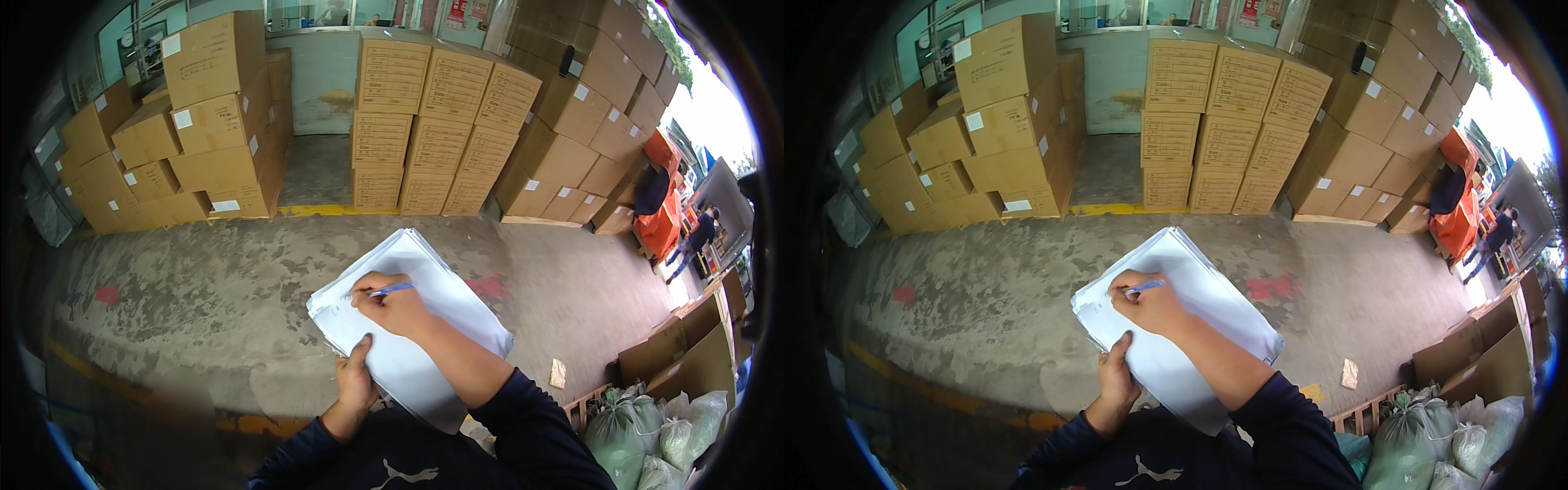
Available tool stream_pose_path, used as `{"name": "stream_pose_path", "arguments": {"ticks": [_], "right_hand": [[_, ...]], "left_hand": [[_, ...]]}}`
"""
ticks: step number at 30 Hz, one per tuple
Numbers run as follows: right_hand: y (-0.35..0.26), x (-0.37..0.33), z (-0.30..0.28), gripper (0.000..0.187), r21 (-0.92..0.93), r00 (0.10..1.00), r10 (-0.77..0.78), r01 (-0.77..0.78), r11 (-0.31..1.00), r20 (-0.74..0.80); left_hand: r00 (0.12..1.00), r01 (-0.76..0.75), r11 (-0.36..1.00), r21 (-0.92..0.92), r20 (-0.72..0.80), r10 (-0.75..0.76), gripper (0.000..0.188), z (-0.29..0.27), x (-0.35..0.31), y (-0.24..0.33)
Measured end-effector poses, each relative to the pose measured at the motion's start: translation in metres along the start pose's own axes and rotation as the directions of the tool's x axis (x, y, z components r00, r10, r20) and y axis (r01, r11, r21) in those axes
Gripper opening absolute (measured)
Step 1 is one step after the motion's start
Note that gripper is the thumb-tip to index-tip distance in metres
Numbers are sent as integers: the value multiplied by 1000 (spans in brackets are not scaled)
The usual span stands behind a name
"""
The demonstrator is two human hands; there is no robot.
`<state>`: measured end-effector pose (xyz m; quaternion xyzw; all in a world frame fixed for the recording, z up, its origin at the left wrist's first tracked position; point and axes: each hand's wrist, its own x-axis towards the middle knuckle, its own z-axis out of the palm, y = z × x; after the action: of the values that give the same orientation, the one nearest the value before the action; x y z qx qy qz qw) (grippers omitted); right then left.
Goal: The person carries a stack of documents from an office area into a warehouse, walks past stacked boxes and a pallet jack, and then writes on the documents with a pen while standing at a table.
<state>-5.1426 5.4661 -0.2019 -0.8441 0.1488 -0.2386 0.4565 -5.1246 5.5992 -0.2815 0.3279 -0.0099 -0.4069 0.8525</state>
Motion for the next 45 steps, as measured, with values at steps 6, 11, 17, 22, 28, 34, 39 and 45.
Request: {"name": "stream_pose_path", "arguments": {"ticks": [6, 11, 17, 22, 28, 34, 39, 45], "right_hand": [[14, -23, -81, 29, -317, 879, -302, 186, 930, -369], [49, -66, -131, 31, -165, 896, 210, -292, 942, -390], [79, -103, -141, 28, 158, 870, 449, -423, 892, -204], [88, -109, -151, 31, 340, 939, 280, -202, 919, -198], [92, -102, -183, 40, 594, 971, 109, 39, 803, -212], [123, -78, -208, 49, 789, 943, 211, 78, 610, -256], [149, -43, -184, 42, 738, 927, 318, -72, 671, -199], [125, 14, -81, 41, 575, 993, 85, -25, 818, -77]], "left_hand": [[994, 56, 998, 12, 92, -56, 45, 4, 31, 16], [985, 34, 997, 70, 168, -45, 37, 3, 51, 31], [982, -16, 994, 106, 191, -5, 35, 15, 49, 13], [977, -38, 991, 130, 213, 10, 37, 33, 43, -5], [958, -199, 965, -170, 174, 228, 34, 65, 39, -1], [842, -499, 851, -165, 141, 521, 34, 42, 5, 38], [677, -691, 710, 140, -219, 702, 31, -11, -85, 50], [391, -690, 510, 514, -329, 860, 33, -41, -201, 51]]}}
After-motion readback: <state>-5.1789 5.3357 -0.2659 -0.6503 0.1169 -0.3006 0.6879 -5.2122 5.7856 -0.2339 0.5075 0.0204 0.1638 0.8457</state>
